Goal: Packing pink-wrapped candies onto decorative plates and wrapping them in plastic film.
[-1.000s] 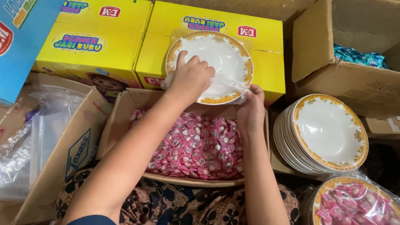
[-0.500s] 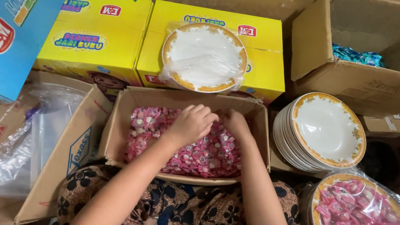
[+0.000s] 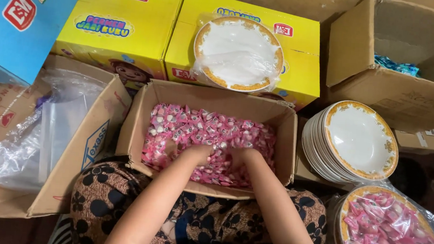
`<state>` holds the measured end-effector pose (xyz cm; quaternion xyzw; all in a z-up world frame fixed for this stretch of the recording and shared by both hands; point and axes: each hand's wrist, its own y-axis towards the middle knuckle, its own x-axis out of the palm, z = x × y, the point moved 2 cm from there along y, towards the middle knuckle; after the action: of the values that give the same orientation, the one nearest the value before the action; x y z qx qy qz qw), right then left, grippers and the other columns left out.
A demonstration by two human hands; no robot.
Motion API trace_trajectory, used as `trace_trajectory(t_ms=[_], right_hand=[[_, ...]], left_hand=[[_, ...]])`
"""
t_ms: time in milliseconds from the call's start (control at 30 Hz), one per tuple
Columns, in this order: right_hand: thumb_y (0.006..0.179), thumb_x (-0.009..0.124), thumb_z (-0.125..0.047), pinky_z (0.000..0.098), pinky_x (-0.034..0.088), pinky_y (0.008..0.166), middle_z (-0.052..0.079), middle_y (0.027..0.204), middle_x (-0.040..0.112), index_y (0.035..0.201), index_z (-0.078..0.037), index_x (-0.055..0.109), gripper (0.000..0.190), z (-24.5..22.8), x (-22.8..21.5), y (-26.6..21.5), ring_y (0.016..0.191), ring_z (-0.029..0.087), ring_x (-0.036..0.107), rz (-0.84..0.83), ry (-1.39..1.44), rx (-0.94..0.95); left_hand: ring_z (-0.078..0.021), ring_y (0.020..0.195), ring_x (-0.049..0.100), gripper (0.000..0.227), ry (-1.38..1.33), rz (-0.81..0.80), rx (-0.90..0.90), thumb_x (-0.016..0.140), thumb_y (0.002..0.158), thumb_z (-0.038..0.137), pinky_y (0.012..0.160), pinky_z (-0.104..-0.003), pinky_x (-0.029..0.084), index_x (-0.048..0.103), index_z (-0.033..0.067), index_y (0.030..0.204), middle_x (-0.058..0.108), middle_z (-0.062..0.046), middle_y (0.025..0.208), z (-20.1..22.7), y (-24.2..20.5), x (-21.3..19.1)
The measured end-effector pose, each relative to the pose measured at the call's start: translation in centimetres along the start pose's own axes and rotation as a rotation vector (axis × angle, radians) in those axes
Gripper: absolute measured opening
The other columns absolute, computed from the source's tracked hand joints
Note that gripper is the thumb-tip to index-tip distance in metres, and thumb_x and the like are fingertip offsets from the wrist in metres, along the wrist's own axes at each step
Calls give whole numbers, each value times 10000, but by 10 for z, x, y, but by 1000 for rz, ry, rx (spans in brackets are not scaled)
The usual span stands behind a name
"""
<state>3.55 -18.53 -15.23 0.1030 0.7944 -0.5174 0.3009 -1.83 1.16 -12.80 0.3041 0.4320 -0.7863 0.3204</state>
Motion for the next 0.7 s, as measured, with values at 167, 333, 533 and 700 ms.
trace_trajectory(t_ms=[167, 333, 533, 700], right_hand=[[834, 673, -270, 568, 493, 1002, 327, 1161, 691, 1291, -42, 658, 511, -70, -55, -117, 1146, 520, 622, 308, 310, -175], [783, 679, -182, 525, 535, 802, 250, 870, 719, 1267, -124, 696, 487, -5, -47, -72, 888, 430, 710, 695, 479, -223], [915, 650, -264, 436, 560, 795, 132, 945, 762, 1198, -175, 707, 301, 13, -55, -63, 914, 309, 733, 753, 666, -85], [800, 614, -95, 541, 524, 946, 260, 1153, 699, 1393, -135, 542, 598, 3, -49, -70, 1113, 475, 652, 600, 506, -159]], left_hand=[[-345, 1151, 694, 353, -36, 270, -106, 591, 938, 270, 980, -528, 549, 661, 136, 1258, 744, -152, 1163, 3, -25, -44], [-404, 1112, 696, 370, -198, 462, -21, 565, 1003, 352, 987, -548, 532, 629, 108, 1274, 737, -235, 1111, 23, -45, -76], [-383, 1036, 727, 317, -237, 545, -18, 491, 1044, 334, 903, -521, 569, 584, 180, 1305, 758, -200, 1001, 24, -41, -79], [-307, 1031, 738, 328, -177, 608, -94, 516, 1020, 376, 893, -470, 575, 625, 229, 1292, 769, -134, 1007, 4, -17, -65]])
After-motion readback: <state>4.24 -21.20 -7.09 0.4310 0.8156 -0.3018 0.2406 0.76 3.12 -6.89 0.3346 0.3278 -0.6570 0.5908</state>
